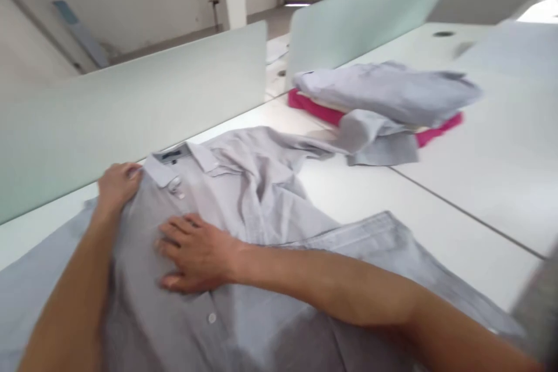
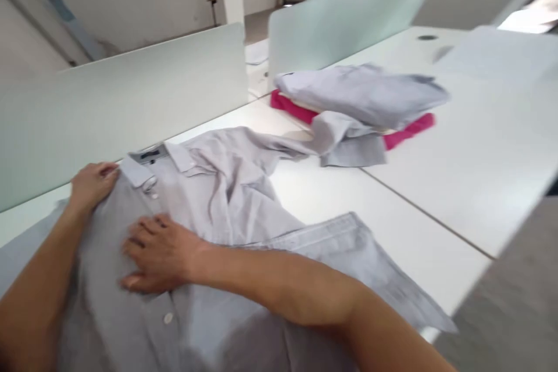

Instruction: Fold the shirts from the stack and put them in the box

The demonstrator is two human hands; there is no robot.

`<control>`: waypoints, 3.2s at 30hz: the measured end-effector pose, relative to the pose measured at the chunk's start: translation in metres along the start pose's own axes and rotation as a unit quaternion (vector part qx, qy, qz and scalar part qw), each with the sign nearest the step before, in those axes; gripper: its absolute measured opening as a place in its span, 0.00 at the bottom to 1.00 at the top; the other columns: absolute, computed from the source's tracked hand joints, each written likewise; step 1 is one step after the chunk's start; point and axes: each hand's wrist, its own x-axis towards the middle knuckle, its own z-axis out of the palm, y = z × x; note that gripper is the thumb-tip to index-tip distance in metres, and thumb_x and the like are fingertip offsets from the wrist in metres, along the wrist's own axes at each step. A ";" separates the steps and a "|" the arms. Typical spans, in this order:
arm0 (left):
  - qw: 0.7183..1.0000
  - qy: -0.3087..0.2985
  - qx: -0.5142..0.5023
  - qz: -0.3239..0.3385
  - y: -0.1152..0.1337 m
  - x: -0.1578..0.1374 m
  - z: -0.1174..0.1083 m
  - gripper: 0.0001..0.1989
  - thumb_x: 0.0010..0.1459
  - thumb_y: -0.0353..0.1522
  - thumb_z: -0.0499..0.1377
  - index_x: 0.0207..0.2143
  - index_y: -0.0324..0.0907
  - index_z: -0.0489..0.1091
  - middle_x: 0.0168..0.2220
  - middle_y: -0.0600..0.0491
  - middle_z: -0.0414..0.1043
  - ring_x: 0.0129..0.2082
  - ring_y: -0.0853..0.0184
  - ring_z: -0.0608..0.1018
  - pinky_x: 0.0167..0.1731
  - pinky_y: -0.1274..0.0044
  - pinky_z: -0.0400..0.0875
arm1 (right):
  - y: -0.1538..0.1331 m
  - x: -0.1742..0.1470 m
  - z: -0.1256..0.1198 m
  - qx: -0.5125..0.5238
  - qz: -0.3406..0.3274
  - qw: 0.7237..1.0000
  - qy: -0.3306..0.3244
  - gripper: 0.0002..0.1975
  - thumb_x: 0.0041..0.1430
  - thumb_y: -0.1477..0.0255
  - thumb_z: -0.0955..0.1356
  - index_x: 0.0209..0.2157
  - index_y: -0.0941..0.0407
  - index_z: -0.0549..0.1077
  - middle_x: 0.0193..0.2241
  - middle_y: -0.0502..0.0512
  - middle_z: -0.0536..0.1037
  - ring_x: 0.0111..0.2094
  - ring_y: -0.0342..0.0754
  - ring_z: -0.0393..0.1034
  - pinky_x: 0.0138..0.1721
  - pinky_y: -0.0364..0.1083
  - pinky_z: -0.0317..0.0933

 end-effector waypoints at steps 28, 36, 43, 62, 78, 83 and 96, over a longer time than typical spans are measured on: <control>0.997 -0.057 0.057 0.018 -0.001 -0.149 -0.123 0.21 0.67 0.40 0.51 0.54 0.46 0.76 0.55 0.49 0.75 0.43 0.63 0.78 0.53 0.72 0.67 | 0.003 0.005 0.008 0.041 0.001 0.999 -0.009 0.30 0.71 0.55 0.67 0.62 0.65 0.71 0.66 0.73 0.68 0.67 0.61 0.61 0.67 0.60 0.55; 0.999 -0.005 -0.002 0.053 0.053 -0.176 -0.144 0.17 0.63 0.37 0.53 0.43 0.44 0.80 0.47 0.48 0.81 0.48 0.57 0.79 0.52 0.72 0.69 | 0.009 -0.030 -0.071 -0.001 -0.008 1.000 -0.019 0.23 0.70 0.66 0.67 0.61 0.62 0.73 0.65 0.69 0.70 0.66 0.61 0.63 0.68 0.60 0.52; 0.979 -0.106 -0.098 0.144 0.138 -0.221 -0.107 0.15 0.66 0.37 0.55 0.41 0.41 0.81 0.45 0.48 0.83 0.46 0.58 0.80 0.48 0.71 0.70 | 0.097 -0.119 -0.152 0.014 0.282 0.958 -0.047 0.22 0.68 0.66 0.65 0.59 0.56 0.78 0.51 0.61 0.82 0.53 0.61 0.75 0.56 0.57 0.65; 0.936 -0.092 -0.064 0.334 0.241 -0.340 -0.083 0.20 0.70 0.29 0.50 0.62 0.44 0.67 0.59 0.40 0.72 0.47 0.57 0.81 0.29 0.69 0.75 | 0.100 0.027 -0.080 -0.081 0.197 0.971 -0.109 0.24 0.65 0.69 0.65 0.60 0.58 0.76 0.59 0.67 0.76 0.57 0.62 0.72 0.57 0.55 0.65; 0.913 -0.152 -0.189 0.329 0.264 -0.314 -0.040 0.18 0.68 0.38 0.56 0.57 0.42 0.69 0.37 0.47 0.80 0.37 0.56 0.82 0.30 0.69 0.71 | 0.149 0.047 -0.042 -0.021 0.369 0.925 -0.090 0.23 0.61 0.61 0.70 0.51 0.63 0.79 0.50 0.74 0.80 0.53 0.63 0.75 0.51 0.54 0.68; 0.917 -0.129 -0.172 0.336 0.265 -0.320 -0.049 0.14 0.66 0.28 0.53 0.52 0.42 0.72 0.35 0.50 0.80 0.34 0.59 0.82 0.28 0.71 0.68 | 0.150 0.046 -0.045 0.006 0.376 0.924 -0.063 0.18 0.58 0.64 0.70 0.46 0.61 0.80 0.48 0.70 0.81 0.51 0.62 0.76 0.51 0.54 0.69; 0.938 -0.080 -0.196 0.274 0.215 -0.379 -0.083 0.12 0.65 0.28 0.54 0.49 0.47 0.71 0.34 0.53 0.79 0.28 0.66 0.79 0.23 0.74 0.61 | 0.158 0.044 -0.042 0.045 0.407 0.912 -0.018 0.15 0.54 0.75 0.71 0.44 0.56 0.83 0.46 0.63 0.83 0.50 0.59 0.77 0.51 0.53 0.69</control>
